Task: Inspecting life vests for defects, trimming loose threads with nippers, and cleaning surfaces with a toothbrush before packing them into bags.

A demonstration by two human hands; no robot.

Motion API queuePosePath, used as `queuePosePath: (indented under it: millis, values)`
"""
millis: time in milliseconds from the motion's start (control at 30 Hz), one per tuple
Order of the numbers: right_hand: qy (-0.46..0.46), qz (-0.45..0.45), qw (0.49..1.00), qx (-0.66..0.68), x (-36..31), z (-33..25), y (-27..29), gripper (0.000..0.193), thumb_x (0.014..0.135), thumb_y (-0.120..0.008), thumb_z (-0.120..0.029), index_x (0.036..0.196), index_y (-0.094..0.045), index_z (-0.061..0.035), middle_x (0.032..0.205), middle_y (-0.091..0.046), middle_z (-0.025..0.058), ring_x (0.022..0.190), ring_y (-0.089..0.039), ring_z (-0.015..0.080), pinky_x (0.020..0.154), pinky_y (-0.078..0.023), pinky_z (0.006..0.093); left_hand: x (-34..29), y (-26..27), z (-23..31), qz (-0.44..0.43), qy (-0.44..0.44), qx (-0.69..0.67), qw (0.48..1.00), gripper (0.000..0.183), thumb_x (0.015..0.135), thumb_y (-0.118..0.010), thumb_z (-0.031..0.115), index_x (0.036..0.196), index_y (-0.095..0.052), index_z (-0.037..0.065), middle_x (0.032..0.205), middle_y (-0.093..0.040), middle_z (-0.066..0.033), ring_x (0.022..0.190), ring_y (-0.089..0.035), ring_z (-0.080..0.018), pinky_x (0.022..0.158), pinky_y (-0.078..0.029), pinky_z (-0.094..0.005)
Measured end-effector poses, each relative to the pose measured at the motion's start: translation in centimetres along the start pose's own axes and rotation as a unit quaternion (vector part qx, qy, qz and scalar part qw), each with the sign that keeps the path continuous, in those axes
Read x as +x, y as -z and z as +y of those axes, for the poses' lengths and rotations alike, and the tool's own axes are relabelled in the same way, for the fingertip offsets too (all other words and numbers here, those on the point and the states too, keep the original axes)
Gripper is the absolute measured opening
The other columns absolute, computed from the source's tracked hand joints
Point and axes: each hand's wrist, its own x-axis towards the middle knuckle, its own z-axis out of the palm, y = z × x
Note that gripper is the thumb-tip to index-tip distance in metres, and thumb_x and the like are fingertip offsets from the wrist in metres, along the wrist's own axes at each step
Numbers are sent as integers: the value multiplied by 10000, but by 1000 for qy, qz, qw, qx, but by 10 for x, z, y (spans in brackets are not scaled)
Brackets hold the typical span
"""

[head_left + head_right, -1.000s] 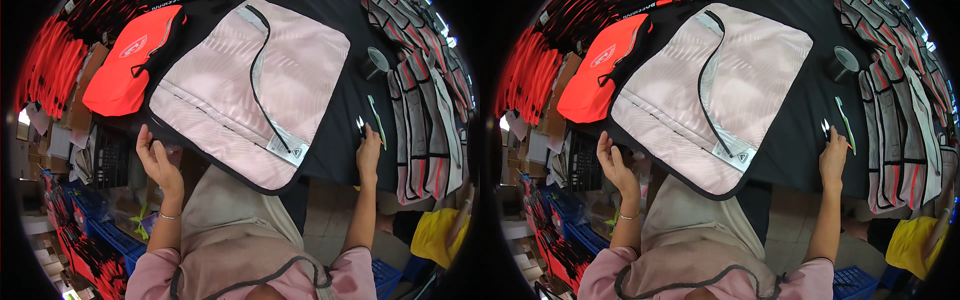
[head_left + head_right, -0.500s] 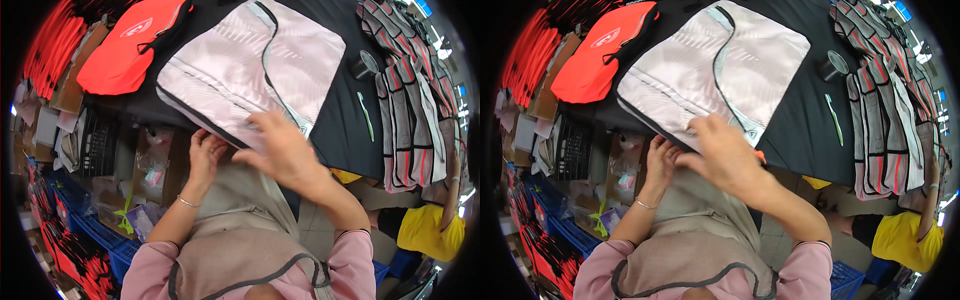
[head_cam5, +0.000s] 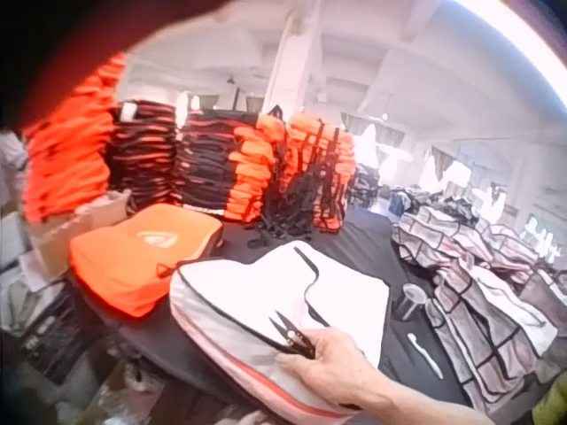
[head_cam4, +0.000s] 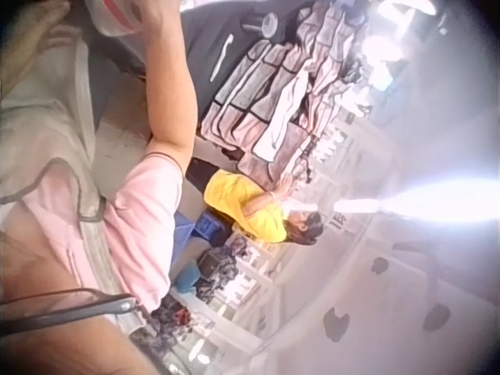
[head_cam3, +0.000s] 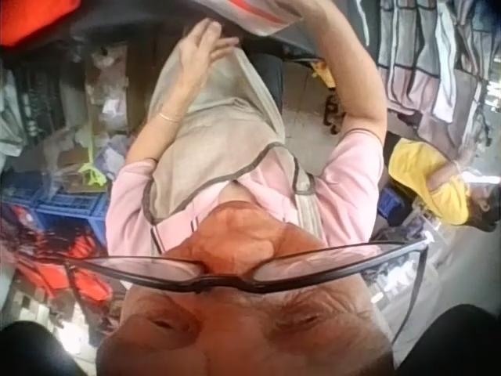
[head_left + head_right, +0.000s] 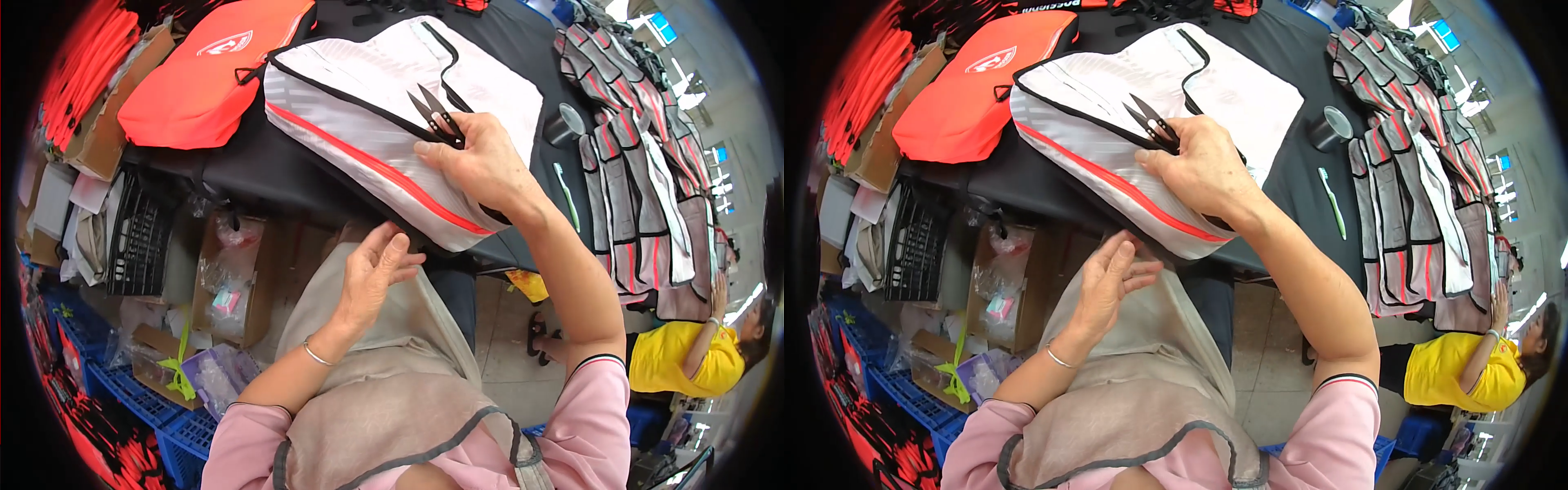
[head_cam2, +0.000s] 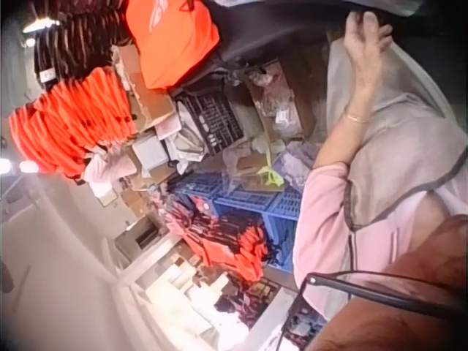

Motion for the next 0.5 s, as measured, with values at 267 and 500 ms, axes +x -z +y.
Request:
queuePosePath:
  millis: [267, 500]
  values:
    - [34, 71, 997, 0, 11, -34, 6, 294, 804, -707, -227, 901, -693, 50, 733, -674, 186, 693, -642, 253, 708, -507, 386, 41, -45, 7, -25, -187, 97, 977, 603, 767, -872, 229, 1210, -570, -48, 1067, -677, -93, 917, -630, -125, 776, -515, -266]
    - [190, 60, 936, -289, -24, -55, 47, 379, 698, -783, -146, 991, -652, 56, 862, -644, 219, 841, -646, 385, 743, -515, 433, 53, -51, 62, -38, -289, 195, 936, 266, 834, -809, 195, 818, -709, -50, 697, -685, -17, 632, -565, -44, 581, -475, -247]
